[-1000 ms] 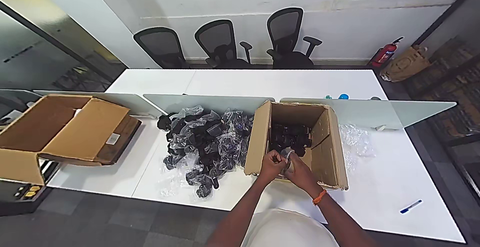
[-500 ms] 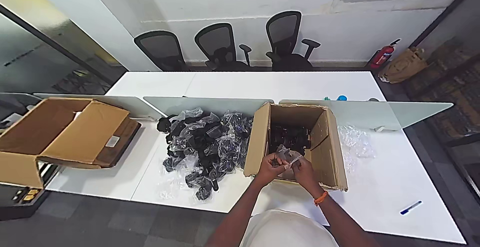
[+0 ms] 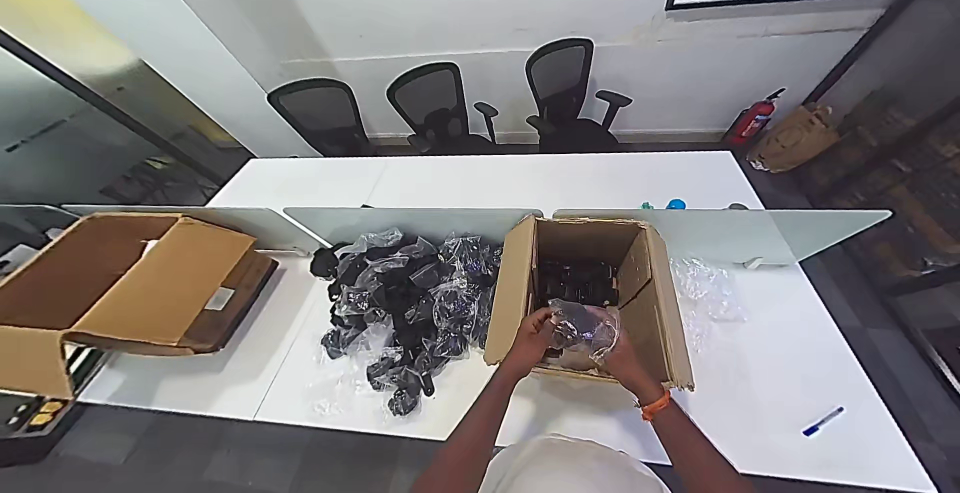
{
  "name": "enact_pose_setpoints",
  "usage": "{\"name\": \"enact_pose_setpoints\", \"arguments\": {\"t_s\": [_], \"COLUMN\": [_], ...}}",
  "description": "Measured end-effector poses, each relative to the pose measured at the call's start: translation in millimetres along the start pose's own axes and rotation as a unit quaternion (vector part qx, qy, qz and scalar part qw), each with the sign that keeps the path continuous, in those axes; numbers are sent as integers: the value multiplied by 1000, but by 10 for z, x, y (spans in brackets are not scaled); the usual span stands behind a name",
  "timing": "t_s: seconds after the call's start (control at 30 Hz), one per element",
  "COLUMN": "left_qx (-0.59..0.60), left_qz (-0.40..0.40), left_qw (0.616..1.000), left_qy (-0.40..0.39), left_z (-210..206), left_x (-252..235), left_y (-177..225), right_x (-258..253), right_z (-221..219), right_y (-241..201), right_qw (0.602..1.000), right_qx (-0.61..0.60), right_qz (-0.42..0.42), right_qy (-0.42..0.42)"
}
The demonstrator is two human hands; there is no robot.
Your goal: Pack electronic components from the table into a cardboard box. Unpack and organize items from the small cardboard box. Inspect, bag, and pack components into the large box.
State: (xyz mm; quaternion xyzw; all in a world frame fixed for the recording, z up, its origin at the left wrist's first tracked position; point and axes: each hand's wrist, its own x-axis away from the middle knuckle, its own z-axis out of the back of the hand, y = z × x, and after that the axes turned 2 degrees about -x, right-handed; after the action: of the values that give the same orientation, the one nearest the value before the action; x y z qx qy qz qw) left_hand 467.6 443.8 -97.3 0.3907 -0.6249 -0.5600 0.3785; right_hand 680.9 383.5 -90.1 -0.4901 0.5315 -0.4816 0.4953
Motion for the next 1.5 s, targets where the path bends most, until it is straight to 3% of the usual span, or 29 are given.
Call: {"name": "enact_pose_setpoints", "arguments": {"t_s": [0.3, 0.5, 0.7, 1.03, 1.2, 1.5], "left_qx": [-49, -112, -147, -59, -108, 4], "left_qz": [-34, -39, -27, -35, -4, -25], "left_qw": [990, 980, 982, 997, 993, 999], "left_qy": [125, 162, 112, 24, 46, 37], "left_z": [-117, -170, -173, -114, -138, -120], "left_x": [35, 59, 75, 100, 91, 93], "left_y": [-67, -151, -112, -53, -47, 6], "right_x": [17, -2, 12, -9, 7, -68], "right_z": [-40, -52, -56, -39, -28, -50], "right_y": [-66, -25, -13, -36, 16, 70], "right_qw": [999, 997, 999, 999, 996, 996], "right_qx": [23, 12, 17, 6, 44, 10], "right_qz": [-7, -10, -12, -12, -13, -69], "right_qy": [-38, -74, -45, -45, -80, -47]}}
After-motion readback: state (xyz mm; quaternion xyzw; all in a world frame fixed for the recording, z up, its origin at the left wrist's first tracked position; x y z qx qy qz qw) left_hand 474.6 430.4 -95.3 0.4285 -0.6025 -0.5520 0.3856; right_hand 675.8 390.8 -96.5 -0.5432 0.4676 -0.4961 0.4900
